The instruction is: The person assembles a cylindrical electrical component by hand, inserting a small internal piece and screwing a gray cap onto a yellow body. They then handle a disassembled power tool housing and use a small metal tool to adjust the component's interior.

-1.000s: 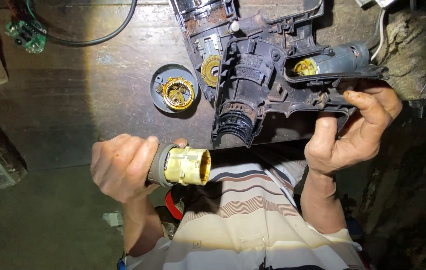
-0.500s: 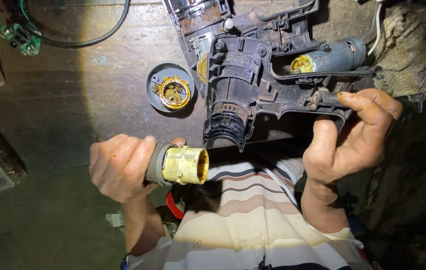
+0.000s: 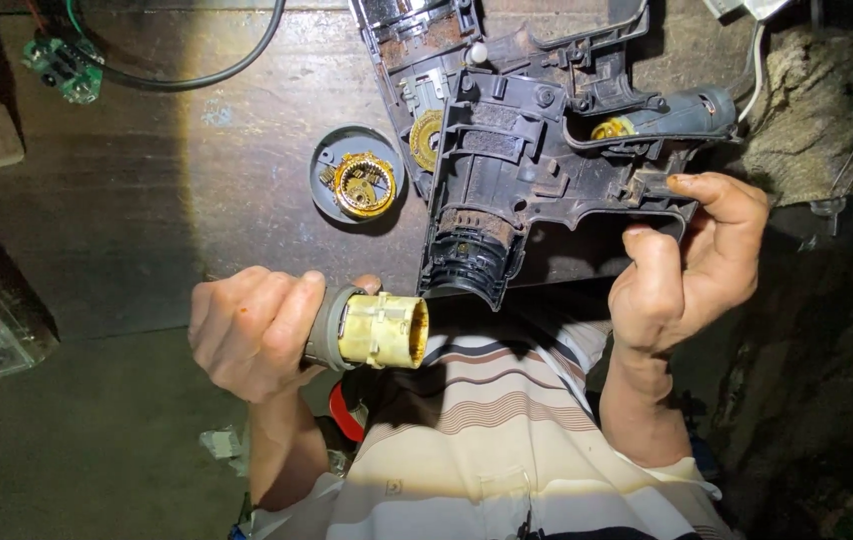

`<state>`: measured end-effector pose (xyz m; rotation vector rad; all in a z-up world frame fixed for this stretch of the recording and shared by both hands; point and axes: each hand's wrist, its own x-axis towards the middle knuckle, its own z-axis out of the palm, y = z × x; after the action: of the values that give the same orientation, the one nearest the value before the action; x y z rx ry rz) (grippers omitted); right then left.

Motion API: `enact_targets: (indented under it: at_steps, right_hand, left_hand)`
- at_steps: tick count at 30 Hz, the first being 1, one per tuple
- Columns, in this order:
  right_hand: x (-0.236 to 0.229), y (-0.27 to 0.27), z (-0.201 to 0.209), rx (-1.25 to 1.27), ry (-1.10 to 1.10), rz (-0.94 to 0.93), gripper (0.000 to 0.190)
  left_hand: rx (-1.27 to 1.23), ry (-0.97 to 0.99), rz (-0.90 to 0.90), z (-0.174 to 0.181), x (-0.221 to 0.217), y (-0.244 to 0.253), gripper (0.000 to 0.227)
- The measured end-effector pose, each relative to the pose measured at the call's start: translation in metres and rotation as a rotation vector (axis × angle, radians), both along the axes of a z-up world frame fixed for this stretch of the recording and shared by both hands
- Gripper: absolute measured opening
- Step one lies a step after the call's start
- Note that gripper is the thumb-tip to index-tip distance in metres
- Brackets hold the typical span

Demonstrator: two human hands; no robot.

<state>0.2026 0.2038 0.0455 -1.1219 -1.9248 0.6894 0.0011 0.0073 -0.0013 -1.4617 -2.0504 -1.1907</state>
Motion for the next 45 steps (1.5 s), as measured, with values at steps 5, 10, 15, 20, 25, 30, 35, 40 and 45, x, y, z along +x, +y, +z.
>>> enact_targets:
  at_steps: [5, 10, 15, 20, 25, 30, 35, 40, 45]
  right_hand:
    - [0.000, 0.001, -0.001, -0.031, 0.035, -0.037, 0.038]
    - [0.000, -0.002, 0.005, 0.031, -0.010, 0.003, 0.039]
    - [-0.002, -0.004, 0.010, 0.023, -0.027, 0.014, 0.039]
    - [-0.002, -0.008, 0.010, 0.037, 0.020, 0.005, 0.039]
    - [0.022, -0.010, 0.007, 0.041, -0.071, -0.104, 0.043]
    - [0.045, -0.004, -0.004, 0.095, 0.000, -0.222, 0.042]
    - [0.051, 0.007, -0.018, 0.138, 0.171, -0.221, 0.042]
    - [0.053, 0.003, -0.022, 0.084, 0.175, -0.308, 0.048]
    - [0.066, 0.005, -0.029, 0.083, 0.157, -0.341, 0.047]
  left_hand:
    - [0.001, -0.006, -0.011, 0.000, 0.000, 0.000, 0.035]
    - [-0.002, -0.003, 0.002, -0.002, 0.000, -0.002, 0.038]
    - [-0.002, -0.002, 0.008, 0.000, 0.001, 0.000, 0.041]
    - [0.035, 0.029, 0.015, 0.007, 0.000, 0.005, 0.038]
    - [0.014, 0.009, 0.023, 0.003, 0.001, 0.003, 0.041]
    - [-0.003, 0.010, 0.020, 0.002, 0.000, 0.000, 0.041]
    - [0.004, 0.009, 0.011, 0.000, 0.000, -0.001, 0.040]
    - [-0.005, -0.013, -0.006, -0.003, 0.000, -0.005, 0.047]
    - [0.001, -0.012, -0.003, -0.002, -0.001, -0.003, 0.044]
